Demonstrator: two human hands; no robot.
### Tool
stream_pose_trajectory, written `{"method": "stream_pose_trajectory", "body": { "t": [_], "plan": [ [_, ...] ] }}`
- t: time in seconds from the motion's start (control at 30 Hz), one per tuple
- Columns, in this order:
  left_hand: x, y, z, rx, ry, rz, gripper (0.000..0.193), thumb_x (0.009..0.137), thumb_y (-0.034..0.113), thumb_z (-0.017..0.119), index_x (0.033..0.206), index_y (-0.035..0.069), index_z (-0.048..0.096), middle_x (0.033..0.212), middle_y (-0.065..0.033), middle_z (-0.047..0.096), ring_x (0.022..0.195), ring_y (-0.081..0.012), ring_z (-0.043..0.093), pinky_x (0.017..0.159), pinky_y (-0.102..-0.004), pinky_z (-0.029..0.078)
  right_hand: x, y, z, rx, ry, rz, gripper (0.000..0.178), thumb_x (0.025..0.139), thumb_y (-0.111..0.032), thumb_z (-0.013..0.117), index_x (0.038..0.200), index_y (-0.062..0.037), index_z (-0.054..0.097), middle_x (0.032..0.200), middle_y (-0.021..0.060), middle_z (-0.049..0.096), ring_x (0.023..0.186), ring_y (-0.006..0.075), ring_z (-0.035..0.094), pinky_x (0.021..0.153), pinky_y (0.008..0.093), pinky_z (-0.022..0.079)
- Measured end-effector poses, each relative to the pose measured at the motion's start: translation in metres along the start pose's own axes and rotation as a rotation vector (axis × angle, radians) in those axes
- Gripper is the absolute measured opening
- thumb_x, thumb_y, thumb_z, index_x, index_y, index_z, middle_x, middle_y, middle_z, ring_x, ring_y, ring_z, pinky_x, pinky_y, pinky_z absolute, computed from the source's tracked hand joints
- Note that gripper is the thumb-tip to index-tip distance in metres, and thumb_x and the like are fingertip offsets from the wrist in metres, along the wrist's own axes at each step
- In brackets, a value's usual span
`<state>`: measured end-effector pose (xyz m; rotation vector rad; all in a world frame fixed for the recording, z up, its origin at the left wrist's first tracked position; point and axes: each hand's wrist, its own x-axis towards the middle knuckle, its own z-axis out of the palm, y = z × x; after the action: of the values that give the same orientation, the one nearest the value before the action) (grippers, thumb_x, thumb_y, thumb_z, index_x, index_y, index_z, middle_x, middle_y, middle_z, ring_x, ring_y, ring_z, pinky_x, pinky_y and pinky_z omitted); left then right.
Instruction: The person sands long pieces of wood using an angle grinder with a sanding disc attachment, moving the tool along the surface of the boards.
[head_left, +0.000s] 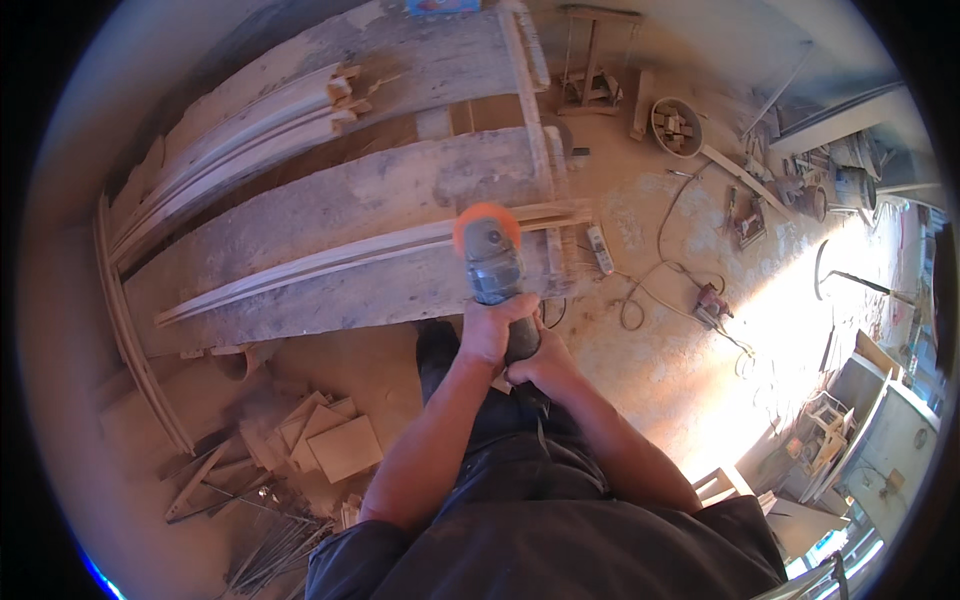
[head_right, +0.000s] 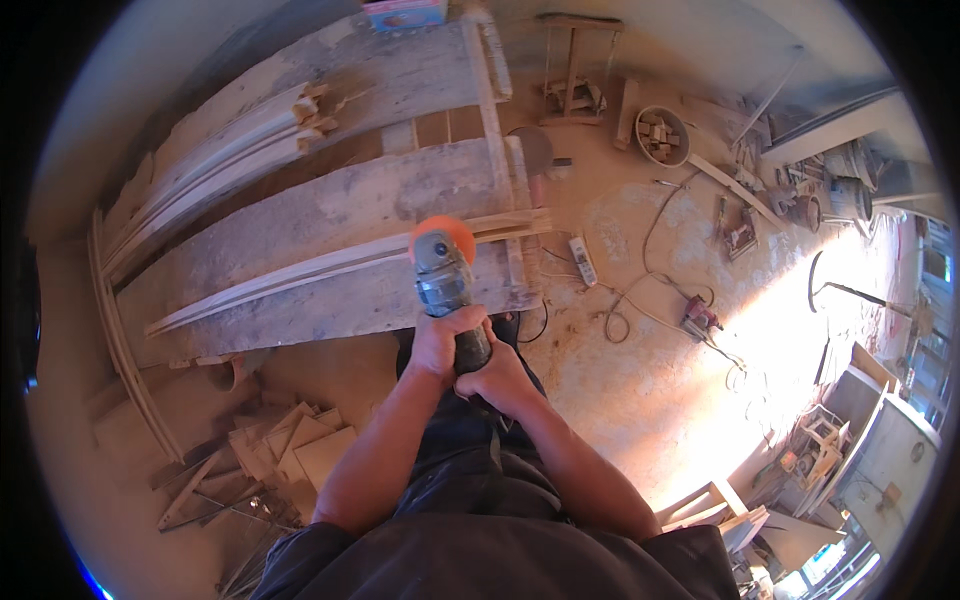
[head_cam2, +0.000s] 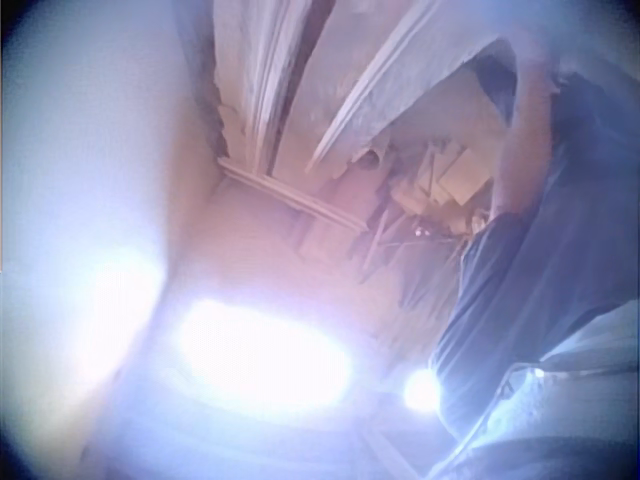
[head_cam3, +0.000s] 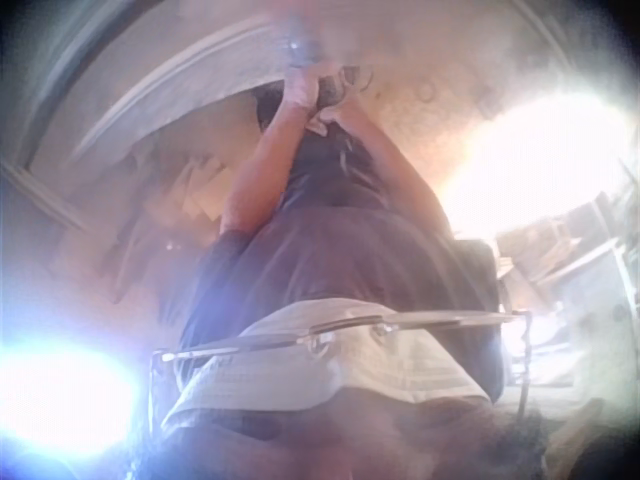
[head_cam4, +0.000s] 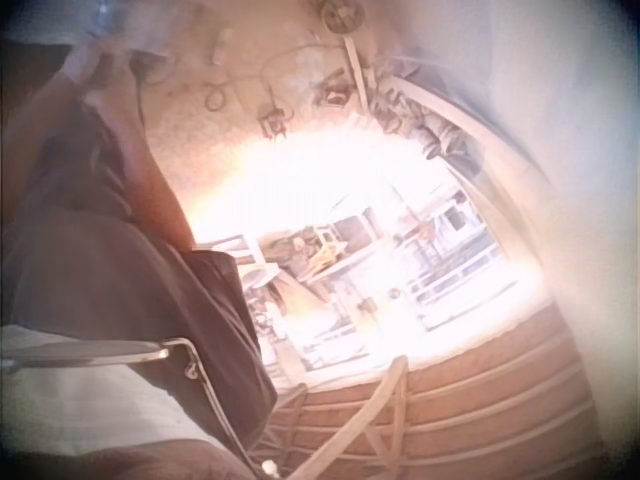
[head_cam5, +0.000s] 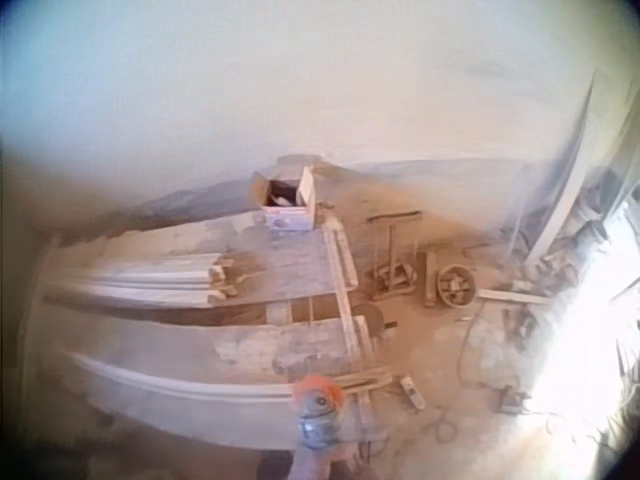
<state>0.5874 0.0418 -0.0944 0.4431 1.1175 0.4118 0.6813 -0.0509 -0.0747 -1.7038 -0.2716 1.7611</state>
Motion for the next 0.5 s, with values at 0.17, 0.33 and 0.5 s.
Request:
{"method": "stream_pose_trajectory", "body": {
  "t": [0.17,0.33,0.5],
  "plan": [
    [0.013,-0.026,0.062,0.078,-0.076,-0.053,0.016,0.08,0.01,0.078,0.089,0.0,0.068,0.076,-0.0092,0.067,0.064,-0.0218,0.066,0.063,-0.0368,0.055,-0.012,0.025,-0.058,0.094,0.116,-0.032,0.047,0.061,-0.006,0.079,0.105,0.0006,0.064,0.084,0.0052,0.068,0.072,0.016,0.066,0.067,0.0332,0.055],
    [0.021,-0.033,0.078,0.118,-0.085,-0.056,0.016,0.081,0.012,0.077,0.089,0.0,0.069,0.076,-0.0096,0.067,0.065,-0.0216,0.066,0.064,-0.0364,0.054,-0.013,0.025,-0.073,0.135,0.089,-0.065,0.053,0.061,-0.005,0.079,0.111,-0.0001,0.063,0.084,0.0049,0.068,0.073,0.0162,0.066,0.068,0.0333,0.055],
    [0.013,-0.027,0.043,0.042,-0.016,-0.059,0.018,0.083,0.015,0.073,0.087,-0.002,0.069,0.077,-0.0117,0.068,0.065,-0.0232,0.066,0.064,-0.0357,0.054,-0.016,-0.012,-0.056,0.041,-0.082,-0.03,0.054,0.063,-0.007,0.079,0.114,0.0007,0.063,0.086,0.0053,0.068,0.077,0.0149,0.066,0.07,0.0318,0.055]
  ]
}}
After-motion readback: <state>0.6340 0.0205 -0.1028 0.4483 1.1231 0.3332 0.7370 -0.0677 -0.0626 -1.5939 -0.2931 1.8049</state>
